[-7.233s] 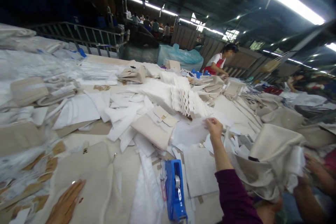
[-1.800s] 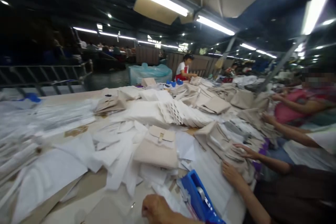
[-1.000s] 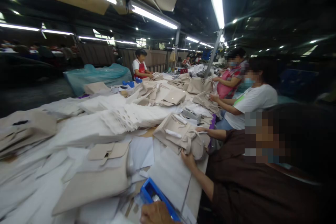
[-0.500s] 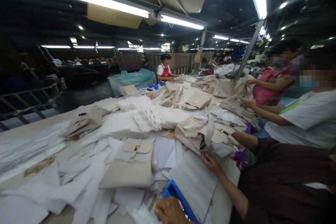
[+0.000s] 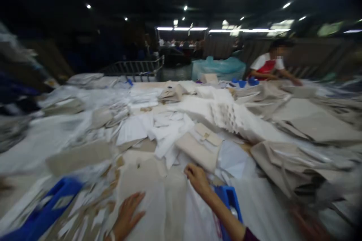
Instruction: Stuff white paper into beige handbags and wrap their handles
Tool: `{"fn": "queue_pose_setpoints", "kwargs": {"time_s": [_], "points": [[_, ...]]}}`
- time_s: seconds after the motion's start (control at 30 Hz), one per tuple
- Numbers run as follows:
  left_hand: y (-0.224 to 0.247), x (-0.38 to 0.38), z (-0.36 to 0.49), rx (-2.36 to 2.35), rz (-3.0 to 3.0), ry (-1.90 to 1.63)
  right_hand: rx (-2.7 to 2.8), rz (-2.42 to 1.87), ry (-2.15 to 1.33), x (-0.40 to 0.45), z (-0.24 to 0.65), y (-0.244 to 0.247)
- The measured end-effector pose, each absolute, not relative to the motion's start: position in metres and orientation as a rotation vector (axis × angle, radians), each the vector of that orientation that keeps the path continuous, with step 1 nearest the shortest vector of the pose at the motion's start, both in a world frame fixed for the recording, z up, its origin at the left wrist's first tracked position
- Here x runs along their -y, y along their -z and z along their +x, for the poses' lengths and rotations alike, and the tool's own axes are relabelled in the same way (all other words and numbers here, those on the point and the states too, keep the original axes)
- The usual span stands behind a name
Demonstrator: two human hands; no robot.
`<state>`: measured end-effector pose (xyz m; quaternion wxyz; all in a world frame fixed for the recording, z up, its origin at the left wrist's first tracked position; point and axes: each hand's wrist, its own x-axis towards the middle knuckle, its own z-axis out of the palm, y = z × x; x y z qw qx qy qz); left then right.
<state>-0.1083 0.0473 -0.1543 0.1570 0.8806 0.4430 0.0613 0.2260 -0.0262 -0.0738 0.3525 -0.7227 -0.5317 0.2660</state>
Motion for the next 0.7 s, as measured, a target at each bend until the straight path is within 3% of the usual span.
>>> {"fn": "queue_pose_setpoints", "kwargs": {"time_s": [0.17, 0.3, 0.7], "points": [[0.164, -0.035, -0.128, -1.217, 2.380, -0.065, 1.672, -1.790, -0.833, -0.051, 0.171, 0.105], [0.164, -0.040, -0.125, -1.214, 2.326, -0.097, 2.077, -1.877, -0.756, -0.101, 0.123, 0.116], [0.179, -0.051, -0.135, -1.259, 2.419, -0.083, 2.272, -1.972, -0.659, -0.164, 0.049, 0.079]]}}
